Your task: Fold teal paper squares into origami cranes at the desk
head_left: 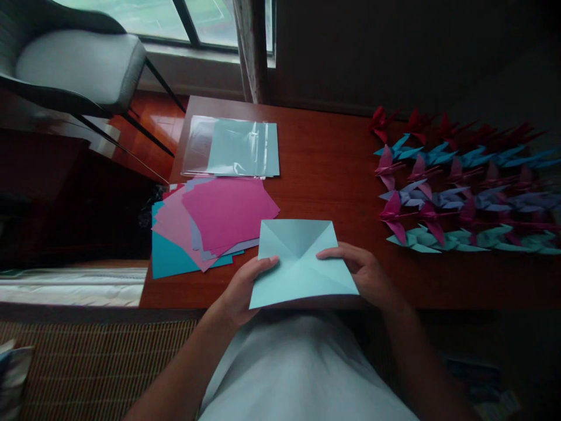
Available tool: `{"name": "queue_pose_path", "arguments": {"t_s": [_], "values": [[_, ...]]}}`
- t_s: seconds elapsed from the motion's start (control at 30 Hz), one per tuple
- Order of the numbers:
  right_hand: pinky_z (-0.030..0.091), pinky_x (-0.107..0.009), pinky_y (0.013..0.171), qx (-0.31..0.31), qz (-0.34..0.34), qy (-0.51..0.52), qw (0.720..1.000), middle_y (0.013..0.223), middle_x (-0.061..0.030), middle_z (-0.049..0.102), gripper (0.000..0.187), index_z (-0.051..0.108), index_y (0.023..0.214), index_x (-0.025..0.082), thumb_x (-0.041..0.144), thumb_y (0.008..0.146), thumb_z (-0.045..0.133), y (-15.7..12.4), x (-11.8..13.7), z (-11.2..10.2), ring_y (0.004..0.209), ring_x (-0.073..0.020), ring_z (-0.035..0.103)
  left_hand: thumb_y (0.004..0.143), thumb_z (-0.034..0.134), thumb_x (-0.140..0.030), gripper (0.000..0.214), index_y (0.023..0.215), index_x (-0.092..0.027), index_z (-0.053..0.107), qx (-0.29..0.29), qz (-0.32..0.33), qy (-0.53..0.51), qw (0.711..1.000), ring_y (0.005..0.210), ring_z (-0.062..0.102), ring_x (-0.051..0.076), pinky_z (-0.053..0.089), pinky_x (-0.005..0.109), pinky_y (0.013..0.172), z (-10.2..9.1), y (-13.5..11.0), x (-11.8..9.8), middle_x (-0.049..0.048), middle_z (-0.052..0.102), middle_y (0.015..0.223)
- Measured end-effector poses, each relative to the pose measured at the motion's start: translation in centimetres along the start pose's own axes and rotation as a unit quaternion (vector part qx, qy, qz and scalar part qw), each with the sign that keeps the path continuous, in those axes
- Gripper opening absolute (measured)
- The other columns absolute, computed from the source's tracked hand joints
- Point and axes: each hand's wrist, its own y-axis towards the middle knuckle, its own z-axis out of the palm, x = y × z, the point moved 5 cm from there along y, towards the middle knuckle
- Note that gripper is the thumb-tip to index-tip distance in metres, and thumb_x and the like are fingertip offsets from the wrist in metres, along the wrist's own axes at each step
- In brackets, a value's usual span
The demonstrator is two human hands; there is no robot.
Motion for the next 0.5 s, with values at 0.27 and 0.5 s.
{"name": "queue_pose_path", "arguments": {"t_s": [0.27, 0.5], "values": [[0.058, -0.033, 0.08, -0.074, -0.015, 0.02, 0.997, 0.095, -0.0032, 0.075, 0.024, 0.078, 0.089, 0.027, 0.049, 0.081, 0.076, 2.4, 1.1, 0.6, 0.091, -0.0221, 0.072, 0.073, 0.08, -0.034, 0.023, 0.083, -0.017, 0.068, -0.035, 0.015, -0.048, 0.998, 0.07, 0.064, 0.021, 0.057, 0.035, 0.065, -0.5, 1.1, -0.3, 0.0039, 0.068, 0.075], [0.058, -0.031, 0.076, -0.082, -0.034, 0.019, 0.996, 0.094, -0.0021, 0.074, 0.018, 0.078, 0.089, 0.028, 0.043, 0.079, 0.08, 2.2, 1.0, 0.4, 0.089, -0.0213, 0.072, 0.076, 0.078, -0.04, 0.043, 0.111, -0.017, 0.07, -0.059, 0.088, 0.009, 0.994, 0.09, 0.071, 0.027, 0.052, 0.029, 0.072, -0.5, 0.4, -0.9, 0.0078, 0.076, 0.099]]}}
